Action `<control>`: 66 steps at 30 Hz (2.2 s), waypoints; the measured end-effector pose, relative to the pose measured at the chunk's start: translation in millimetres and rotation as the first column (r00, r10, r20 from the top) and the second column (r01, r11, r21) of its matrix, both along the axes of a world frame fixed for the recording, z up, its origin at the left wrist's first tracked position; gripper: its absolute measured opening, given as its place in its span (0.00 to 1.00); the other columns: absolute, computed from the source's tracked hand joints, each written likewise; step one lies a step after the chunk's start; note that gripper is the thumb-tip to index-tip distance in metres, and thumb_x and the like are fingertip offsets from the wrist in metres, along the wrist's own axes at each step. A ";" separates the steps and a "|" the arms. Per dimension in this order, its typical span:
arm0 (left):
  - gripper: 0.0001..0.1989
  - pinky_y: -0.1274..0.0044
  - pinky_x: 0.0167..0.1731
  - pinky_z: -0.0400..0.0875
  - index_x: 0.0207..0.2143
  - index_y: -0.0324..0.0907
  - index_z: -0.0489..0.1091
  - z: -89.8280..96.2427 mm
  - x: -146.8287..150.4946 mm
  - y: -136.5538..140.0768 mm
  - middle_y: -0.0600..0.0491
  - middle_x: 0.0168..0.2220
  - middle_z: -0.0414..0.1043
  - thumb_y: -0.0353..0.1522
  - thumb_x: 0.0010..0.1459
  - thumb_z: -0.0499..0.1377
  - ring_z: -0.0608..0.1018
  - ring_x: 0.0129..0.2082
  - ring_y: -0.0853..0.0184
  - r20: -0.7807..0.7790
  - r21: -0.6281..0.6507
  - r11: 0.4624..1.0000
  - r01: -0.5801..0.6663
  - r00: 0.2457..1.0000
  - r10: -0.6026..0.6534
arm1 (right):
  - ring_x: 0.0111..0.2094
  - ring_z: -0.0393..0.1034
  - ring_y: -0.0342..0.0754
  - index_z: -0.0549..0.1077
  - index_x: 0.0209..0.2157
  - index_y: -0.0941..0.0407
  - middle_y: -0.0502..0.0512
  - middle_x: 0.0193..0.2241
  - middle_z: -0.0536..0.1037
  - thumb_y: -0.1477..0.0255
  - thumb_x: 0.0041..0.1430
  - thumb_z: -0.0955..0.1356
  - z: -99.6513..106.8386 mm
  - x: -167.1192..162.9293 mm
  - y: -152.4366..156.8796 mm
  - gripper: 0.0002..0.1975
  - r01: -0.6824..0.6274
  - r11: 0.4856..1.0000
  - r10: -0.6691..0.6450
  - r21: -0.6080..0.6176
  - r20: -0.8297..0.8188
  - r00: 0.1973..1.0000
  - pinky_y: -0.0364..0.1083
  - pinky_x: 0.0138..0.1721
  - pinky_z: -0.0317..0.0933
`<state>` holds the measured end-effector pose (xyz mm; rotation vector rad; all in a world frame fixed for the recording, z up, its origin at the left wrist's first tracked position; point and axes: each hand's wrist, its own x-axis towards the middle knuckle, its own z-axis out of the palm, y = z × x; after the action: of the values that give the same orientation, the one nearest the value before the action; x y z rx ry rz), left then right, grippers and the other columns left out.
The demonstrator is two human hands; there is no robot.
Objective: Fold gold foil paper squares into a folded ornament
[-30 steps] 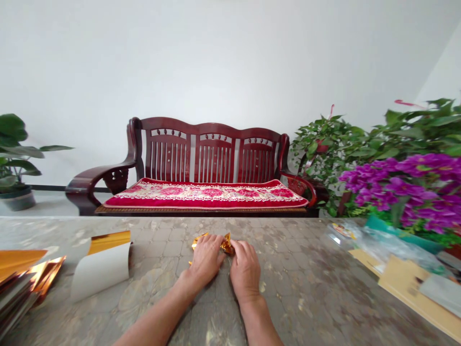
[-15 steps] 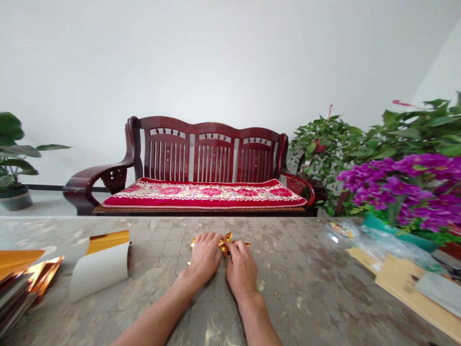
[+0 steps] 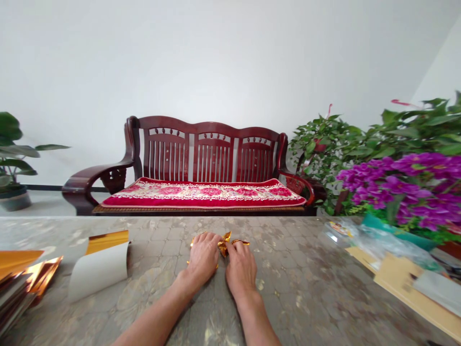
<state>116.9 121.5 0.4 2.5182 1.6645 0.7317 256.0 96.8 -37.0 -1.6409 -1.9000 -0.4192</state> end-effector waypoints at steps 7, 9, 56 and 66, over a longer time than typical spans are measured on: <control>0.12 0.68 0.47 0.61 0.42 0.45 0.72 0.9 -1.3 0.3 0.50 0.42 0.74 0.27 0.62 0.51 0.72 0.45 0.58 -0.005 0.008 1.000 0.005 1.000 -0.005 | 0.36 0.67 0.53 0.77 0.38 0.52 0.55 0.34 0.77 0.87 0.53 0.62 1.9 11.4 -3.9 0.20 0.110 0.994 -0.110 -0.017 0.035 0.993 0.48 0.36 0.56; 0.12 0.68 0.48 0.61 0.42 0.45 0.72 0.6 -0.7 0.0 0.50 0.41 0.74 0.27 0.62 0.51 0.72 0.45 0.58 -0.008 0.005 1.000 0.009 1.000 -0.009 | 0.36 0.67 0.52 0.77 0.35 0.52 0.55 0.33 0.78 0.86 0.52 0.63 5.3 13.4 -6.0 0.17 0.128 0.992 -0.128 -0.012 0.023 0.991 0.48 0.36 0.55; 0.21 0.61 0.61 0.48 0.50 0.46 0.68 -0.9 2.6 -7.6 0.50 0.42 0.77 0.27 0.53 0.57 0.73 0.49 0.57 0.006 0.002 0.992 0.127 0.992 -0.127 | 0.35 0.70 0.47 0.69 0.23 0.54 0.53 0.30 0.74 0.77 0.51 0.58 2.0 44.1 49.7 0.11 -0.160 0.976 0.213 0.150 -0.472 0.856 0.45 0.41 0.62; 0.17 0.61 0.61 0.49 0.46 0.45 0.70 -7.8 4.8 -5.7 0.50 0.40 0.77 0.28 0.53 0.57 0.74 0.48 0.57 -0.001 0.030 0.992 0.122 0.993 -0.122 | 0.34 0.70 0.48 0.70 0.21 0.53 0.54 0.30 0.74 0.77 0.47 0.58 -3.1 45.6 59.0 0.11 -0.163 0.980 0.198 0.113 -0.500 0.843 0.45 0.40 0.63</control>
<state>121.7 115.8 -7.4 2.6113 1.4942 0.7522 301.7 155.8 -40.1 -1.3414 -1.5920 0.0385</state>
